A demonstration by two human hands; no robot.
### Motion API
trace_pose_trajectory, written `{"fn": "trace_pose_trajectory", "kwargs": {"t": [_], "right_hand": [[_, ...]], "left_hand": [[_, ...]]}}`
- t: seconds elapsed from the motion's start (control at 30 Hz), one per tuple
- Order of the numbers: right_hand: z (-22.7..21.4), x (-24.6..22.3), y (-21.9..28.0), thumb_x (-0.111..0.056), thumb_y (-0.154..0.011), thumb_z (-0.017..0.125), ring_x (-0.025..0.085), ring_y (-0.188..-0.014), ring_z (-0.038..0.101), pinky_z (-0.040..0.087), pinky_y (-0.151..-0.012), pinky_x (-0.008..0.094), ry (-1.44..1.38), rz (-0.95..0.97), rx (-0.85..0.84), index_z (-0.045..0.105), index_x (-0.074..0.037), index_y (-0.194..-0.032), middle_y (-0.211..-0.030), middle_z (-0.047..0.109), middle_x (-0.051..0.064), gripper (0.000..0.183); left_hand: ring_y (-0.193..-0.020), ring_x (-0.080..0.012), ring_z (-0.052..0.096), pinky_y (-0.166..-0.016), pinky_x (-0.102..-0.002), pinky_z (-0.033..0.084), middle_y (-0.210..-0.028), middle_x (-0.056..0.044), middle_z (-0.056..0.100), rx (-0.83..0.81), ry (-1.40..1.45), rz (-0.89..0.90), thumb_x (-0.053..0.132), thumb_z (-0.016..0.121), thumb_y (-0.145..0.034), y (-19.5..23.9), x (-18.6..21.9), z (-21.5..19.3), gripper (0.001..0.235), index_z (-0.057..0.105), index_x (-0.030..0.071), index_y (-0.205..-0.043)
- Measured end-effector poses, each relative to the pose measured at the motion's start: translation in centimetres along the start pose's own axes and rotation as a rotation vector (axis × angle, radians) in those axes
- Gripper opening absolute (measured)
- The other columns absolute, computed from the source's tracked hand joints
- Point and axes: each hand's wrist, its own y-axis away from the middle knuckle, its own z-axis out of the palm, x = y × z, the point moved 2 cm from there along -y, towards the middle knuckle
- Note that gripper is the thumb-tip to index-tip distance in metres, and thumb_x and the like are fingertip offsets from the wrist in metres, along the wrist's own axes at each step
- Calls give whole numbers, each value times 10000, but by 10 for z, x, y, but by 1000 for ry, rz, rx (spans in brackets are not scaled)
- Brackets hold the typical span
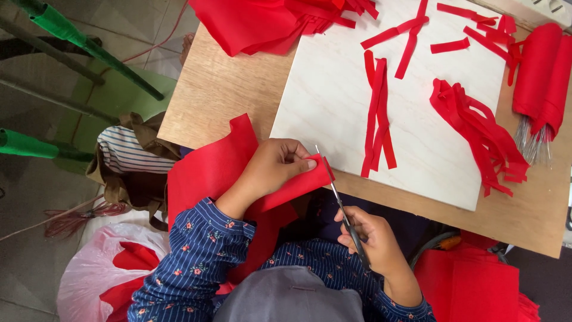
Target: Cutting red fabric into thin strips using scissors on a wooden table
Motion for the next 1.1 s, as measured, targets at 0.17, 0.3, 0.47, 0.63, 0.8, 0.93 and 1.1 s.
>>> {"fn": "trace_pose_trajectory", "kwargs": {"t": [0.17,0.3,0.47,0.63,0.8,0.93,1.1], "right_hand": [[-2,4,2,-29,-835,820,92,-464,589,560,-481,215,9,38,9,693,-78,-1049,-733,604,27,253],[-2,6,3,-25,-840,814,98,-449,591,551,-475,219,-6,44,9,692,-73,-1046,-714,597,27,244],[-1,5,3,-41,-850,808,84,-437,604,565,-490,215,20,16,5,691,-76,-1044,-682,602,5,229],[-1,10,4,-49,-823,839,82,-430,609,562,-475,211,32,25,13,699,-77,-1038,-673,616,10,258],[0,6,3,-162,-831,823,96,-501,601,561,-479,227,-91,-37,-47,674,-51,-1087,-692,621,32,317],[6,-13,-1,-536,-852,757,102,-654,516,475,-549,239,-231,-106,-129,625,-43,-1148,-759,572,22,590],[6,-16,-9,-517,-853,746,83,-636,522,435,-536,223,-186,-119,-114,631,-60,-1134,-751,590,6,550]], "left_hand": [[-676,-17,583,-578,-209,424,-731,56,707,-4,14,-6,214,791,-914,-3,-6,2,128,755,123,-832],[-681,-15,588,-579,-199,429,-731,53,711,6,37,-20,194,803,-904,-4,-8,3,129,755,114,-815],[-683,-17,604,-580,-197,447,-740,47,728,6,34,-25,191,806,-900,-4,-7,3,122,767,110,-816],[-681,-20,605,-574,-201,441,-737,43,728,1,45,-32,188,803,-902,-3,-6,3,126,768,104,-814],[-678,-27,608,-581,-202,445,-745,38,738,-13,29,-40,199,802,-901,-2,-5,2,124,772,109,-821],[-728,-50,672,-624,-215,509,-807,20,784,-44,-11,-56,220,800,-889,-1,-2,4,114,788,120,-836],[-707,-40,656,-611,-206,496,-788,18,776,-54,10,-59,214,805,-886,-2,-4,4,122,777,112,-824]]}}
